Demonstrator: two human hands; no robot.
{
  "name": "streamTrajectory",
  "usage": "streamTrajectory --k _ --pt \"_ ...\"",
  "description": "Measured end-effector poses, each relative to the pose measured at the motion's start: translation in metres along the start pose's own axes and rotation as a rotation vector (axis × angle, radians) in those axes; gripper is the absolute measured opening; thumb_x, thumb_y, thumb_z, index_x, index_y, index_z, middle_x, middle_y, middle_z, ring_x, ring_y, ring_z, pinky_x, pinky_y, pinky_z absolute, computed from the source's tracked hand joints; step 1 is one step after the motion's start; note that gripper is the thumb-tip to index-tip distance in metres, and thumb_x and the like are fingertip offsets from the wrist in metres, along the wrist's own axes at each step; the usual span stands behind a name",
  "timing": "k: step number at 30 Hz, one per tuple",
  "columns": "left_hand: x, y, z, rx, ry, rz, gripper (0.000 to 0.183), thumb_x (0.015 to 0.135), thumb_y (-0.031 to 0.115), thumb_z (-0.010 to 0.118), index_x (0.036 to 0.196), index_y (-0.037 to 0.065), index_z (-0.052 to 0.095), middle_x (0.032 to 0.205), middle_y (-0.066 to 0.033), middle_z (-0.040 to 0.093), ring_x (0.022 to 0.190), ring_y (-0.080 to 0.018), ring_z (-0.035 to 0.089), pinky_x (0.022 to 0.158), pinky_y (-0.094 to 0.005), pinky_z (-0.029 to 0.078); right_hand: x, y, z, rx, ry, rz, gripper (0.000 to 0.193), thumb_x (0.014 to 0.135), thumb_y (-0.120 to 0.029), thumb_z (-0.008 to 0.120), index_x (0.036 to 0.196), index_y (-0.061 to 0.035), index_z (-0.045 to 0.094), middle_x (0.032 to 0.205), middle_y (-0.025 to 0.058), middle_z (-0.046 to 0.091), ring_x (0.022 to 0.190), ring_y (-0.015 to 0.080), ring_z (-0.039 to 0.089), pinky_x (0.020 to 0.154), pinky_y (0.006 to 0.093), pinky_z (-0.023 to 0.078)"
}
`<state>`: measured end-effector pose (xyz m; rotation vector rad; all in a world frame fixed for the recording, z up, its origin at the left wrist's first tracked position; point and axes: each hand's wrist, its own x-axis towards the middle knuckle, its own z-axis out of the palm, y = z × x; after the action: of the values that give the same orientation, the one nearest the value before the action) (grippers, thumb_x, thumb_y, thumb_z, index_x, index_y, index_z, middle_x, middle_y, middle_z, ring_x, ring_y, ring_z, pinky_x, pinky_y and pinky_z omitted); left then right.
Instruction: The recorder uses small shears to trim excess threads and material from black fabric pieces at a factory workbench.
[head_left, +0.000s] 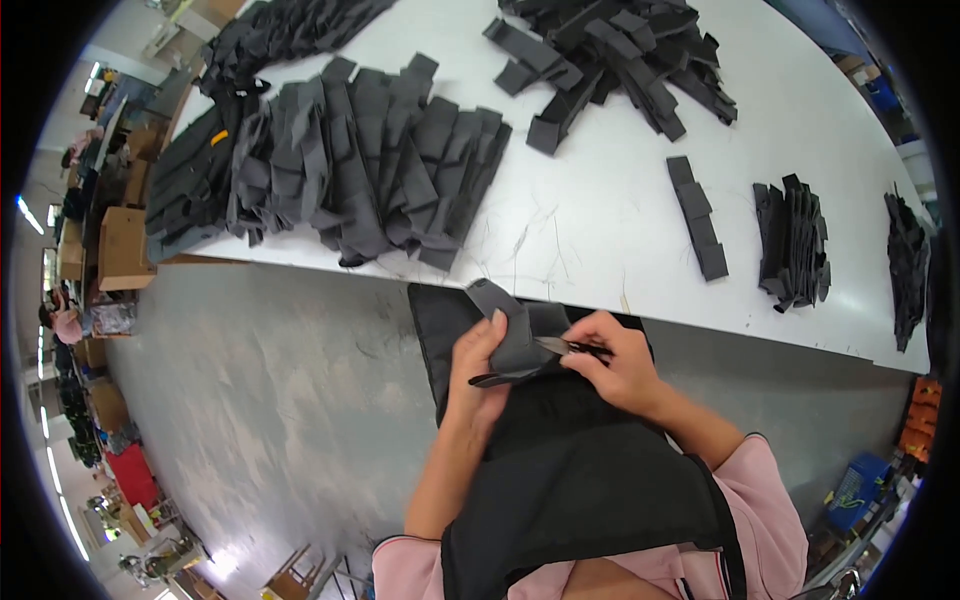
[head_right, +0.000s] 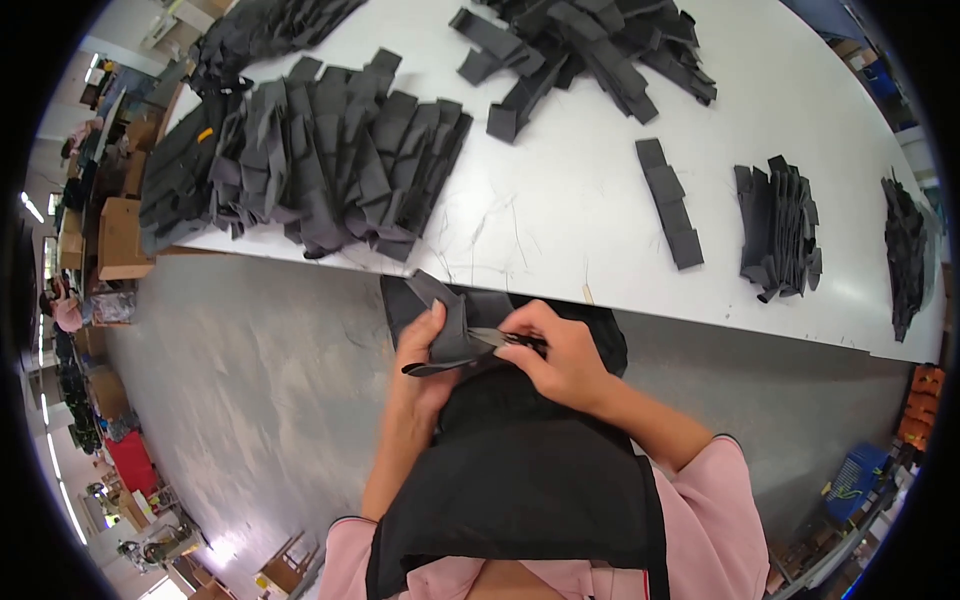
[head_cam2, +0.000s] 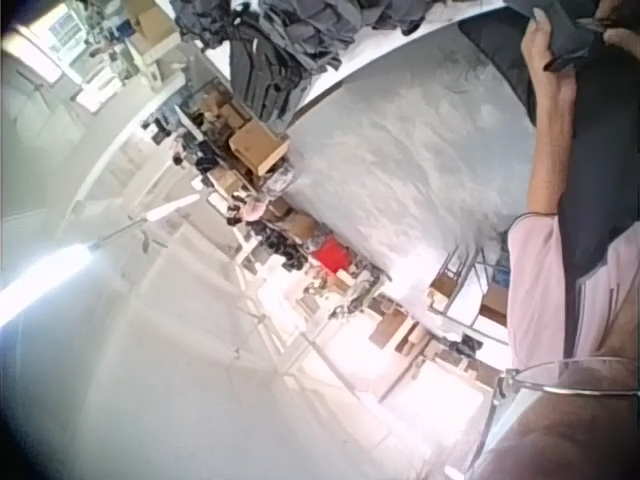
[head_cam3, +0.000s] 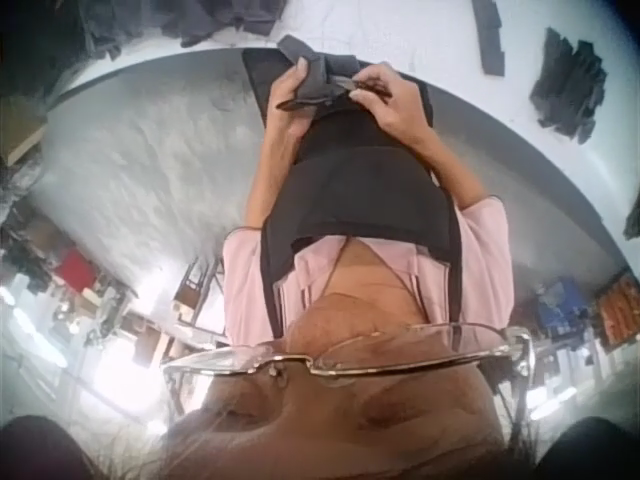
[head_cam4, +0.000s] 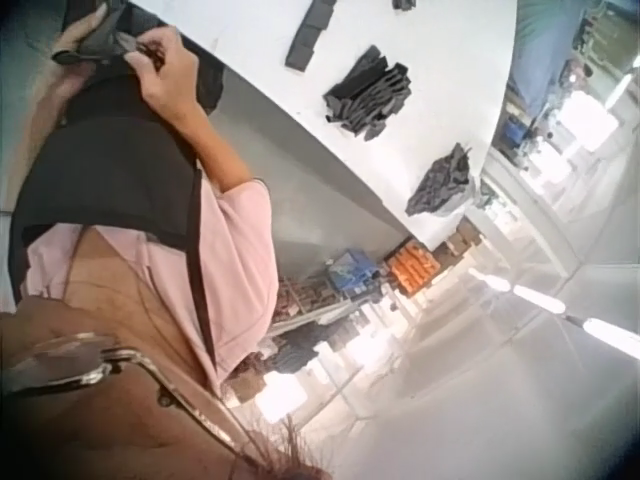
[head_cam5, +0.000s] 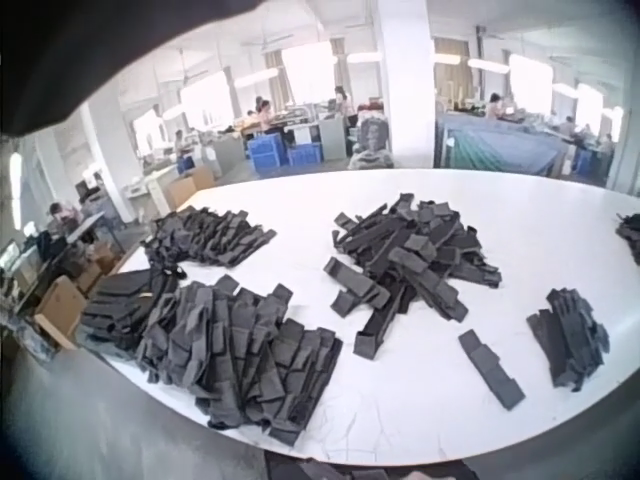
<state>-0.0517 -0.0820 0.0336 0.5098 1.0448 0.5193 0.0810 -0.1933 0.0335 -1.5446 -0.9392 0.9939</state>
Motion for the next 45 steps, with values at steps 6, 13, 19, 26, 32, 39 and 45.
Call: streamTrajectory --k 6,13,19,26,32,39,45 --pt "0.008 0.018 0.0 -0.089 -0.387 0.221 0.035 0.094 0.037 0.046 0.081 0.005 0.051 0.068 -0.0069 0.044 0.067 -0.0196 0.048 0.062 -0.0305 0.039 -0.004 0.006 -0.02 0.106 0.203 0.01 0.024 0.081 -0.005 0.065 0.102 -0.0019 0.053 0.067 0.001 0.056 0.061 0.0039 0.046 0.057 0.0186 0.037" --pt "0.036 0.194 -0.003 0.536 -0.494 1.103 0.071 0.093 0.06 0.02 0.062 0.001 0.046 0.074 -0.0107 0.047 0.079 -0.0252 0.05 0.079 -0.0337 0.037 0.002 0.015 -0.041 0.181 0.313 0.214 0.012 0.09 -0.01 0.054 0.096 -0.0016 0.059 0.058 -0.0013 0.046 0.055 0.0044 0.045 0.049 0.0191 0.035" --pt "0.125 0.267 -0.065 1.451 -0.189 1.01 0.02 0.066 -0.004 0.051 0.085 0.001 0.054 0.082 -0.0062 0.056 0.082 -0.0151 0.054 0.078 -0.026 0.042 0.017 0.024 -0.091 -0.434 0.587 -0.102 0.006 0.082 -0.002 0.058 0.087 0.0013 0.06 0.074 0.0108 0.049 0.065 0.0215 0.052 0.058 0.0306 0.04" --pt "0.154 0.286 -0.103 1.548 -0.014 1.017 0.026 0.063 -0.014 0.034 0.078 -0.003 0.053 0.068 -0.0083 0.056 0.067 -0.017 0.055 0.066 -0.0248 0.043 0.041 0.081 -0.186 -0.802 0.787 0.298 0.048 0.07 -0.028 0.073 0.109 -0.0076 0.054 0.106 0.0111 0.049 0.085 0.0315 0.06 0.074 0.0394 0.048" --pt "0.11 0.246 -0.038 1.331 0.536 1.572 0.019 0.077 -0.011 0.047 0.089 0.0 0.058 0.087 -0.0096 0.057 0.079 -0.0168 0.057 0.077 -0.0293 0.046 0.05 0.101 -0.186 -0.86 0.628 0.484 0.047 0.065 -0.025 0.075 0.101 -0.0056 0.052 0.108 0.0118 0.05 0.085 0.0329 0.06 0.073 0.0411 0.049" --pt "0.087 0.042 0.057 0.806 -0.395 0.624 0.019 0.085 0.005 0.057 0.104 0.002 0.059 0.098 -0.0081 0.06 0.09 -0.0173 0.06 0.083 -0.0299 0.047 0.054 0.09 -0.165 -0.403 0.831 0.2 0.024 0.064 -0.016 0.074 0.072 -0.0008 0.057 0.068 0.0102 0.061 0.065 0.0229 0.061 0.061 0.0322 0.048" --pt "0.066 -0.08 0.079 0.293 -0.419 0.164 0.062 0.089 0.009 0.056 0.14 0.008 0.02 0.136 -0.019 0.035 0.116 -0.0276 0.046 0.096 -0.0375 0.041 0.029 0.059 -0.054 0.086 0.605 0.065 0.022 0.07 -0.012 0.073 0.08 -0.0033 0.056 0.068 0.0017 0.055 0.062 0.0078 0.051 0.057 0.0246 0.045"
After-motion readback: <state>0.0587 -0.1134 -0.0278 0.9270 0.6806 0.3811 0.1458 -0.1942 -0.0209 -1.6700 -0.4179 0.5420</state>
